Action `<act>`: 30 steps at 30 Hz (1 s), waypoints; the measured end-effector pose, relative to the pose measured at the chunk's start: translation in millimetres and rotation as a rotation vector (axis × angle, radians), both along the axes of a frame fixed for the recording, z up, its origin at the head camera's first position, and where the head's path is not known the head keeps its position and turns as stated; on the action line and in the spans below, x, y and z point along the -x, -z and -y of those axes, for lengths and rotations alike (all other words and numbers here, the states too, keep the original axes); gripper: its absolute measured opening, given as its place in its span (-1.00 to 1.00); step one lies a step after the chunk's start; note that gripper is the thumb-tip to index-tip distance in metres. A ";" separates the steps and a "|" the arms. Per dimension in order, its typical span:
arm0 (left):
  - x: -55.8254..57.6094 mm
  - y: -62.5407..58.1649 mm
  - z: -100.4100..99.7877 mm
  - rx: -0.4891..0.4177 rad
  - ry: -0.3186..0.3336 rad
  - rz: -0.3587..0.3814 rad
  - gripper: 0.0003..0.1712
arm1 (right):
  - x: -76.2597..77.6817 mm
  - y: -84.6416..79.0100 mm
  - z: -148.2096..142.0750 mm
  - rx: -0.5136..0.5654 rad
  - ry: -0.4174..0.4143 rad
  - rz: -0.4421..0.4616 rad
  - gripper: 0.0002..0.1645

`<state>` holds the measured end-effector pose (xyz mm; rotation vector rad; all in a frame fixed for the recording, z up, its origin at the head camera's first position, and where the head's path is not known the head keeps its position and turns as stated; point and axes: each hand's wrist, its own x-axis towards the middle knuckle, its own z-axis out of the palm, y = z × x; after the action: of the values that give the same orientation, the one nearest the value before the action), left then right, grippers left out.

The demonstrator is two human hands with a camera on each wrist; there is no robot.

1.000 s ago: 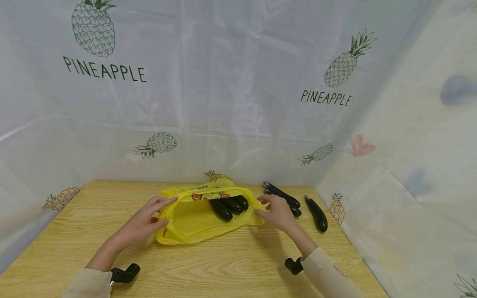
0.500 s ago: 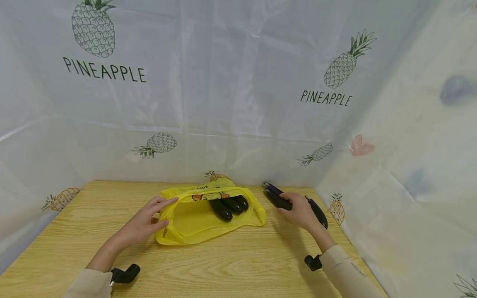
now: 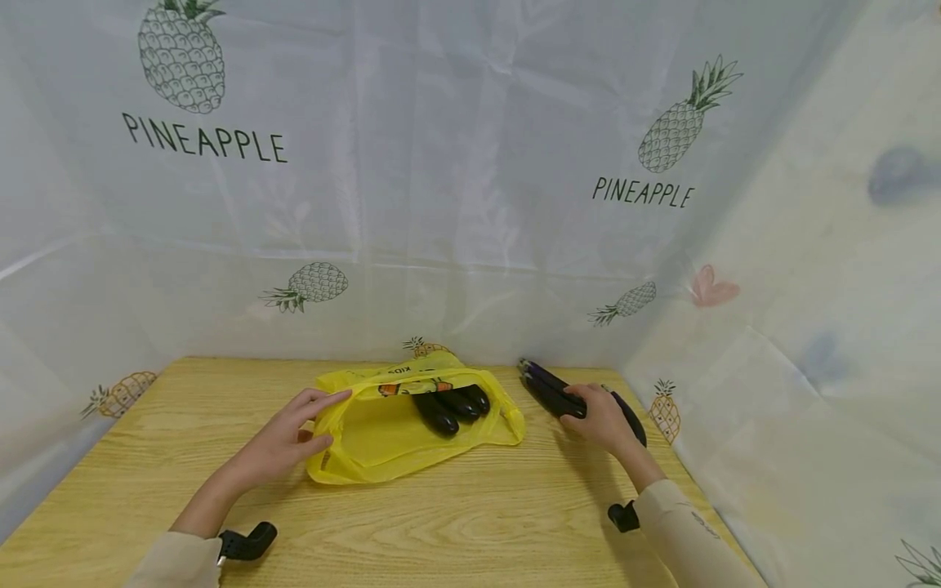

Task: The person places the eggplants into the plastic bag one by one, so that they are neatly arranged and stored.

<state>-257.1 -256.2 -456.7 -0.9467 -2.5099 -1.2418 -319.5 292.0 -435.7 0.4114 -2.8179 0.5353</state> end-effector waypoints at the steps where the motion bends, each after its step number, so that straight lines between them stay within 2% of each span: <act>1: -0.1 -0.1 0.1 -0.002 0.000 0.006 -0.20 | 1.2 1.8 -1.4 0.001 0.001 0.002 -0.37; 9: 0.7 1.5 1.8 -0.016 0.018 -0.005 -0.21 | 9.0 12.0 -9.2 -0.017 0.009 0.014 -0.38; 23: 1.0 -0.4 0.8 -0.011 -0.003 0.012 -0.20 | 16.9 13.7 -14.2 -0.025 0.024 0.094 -0.40; 30: 1.1 1.0 0.9 -0.008 -0.002 0.028 -0.21 | 17.3 14.3 -13.4 -0.020 0.000 0.122 -0.44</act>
<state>-258.2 -257.0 -457.8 -0.9317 -2.5241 -1.2727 -336.8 305.4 -450.0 0.3946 -2.9418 0.5507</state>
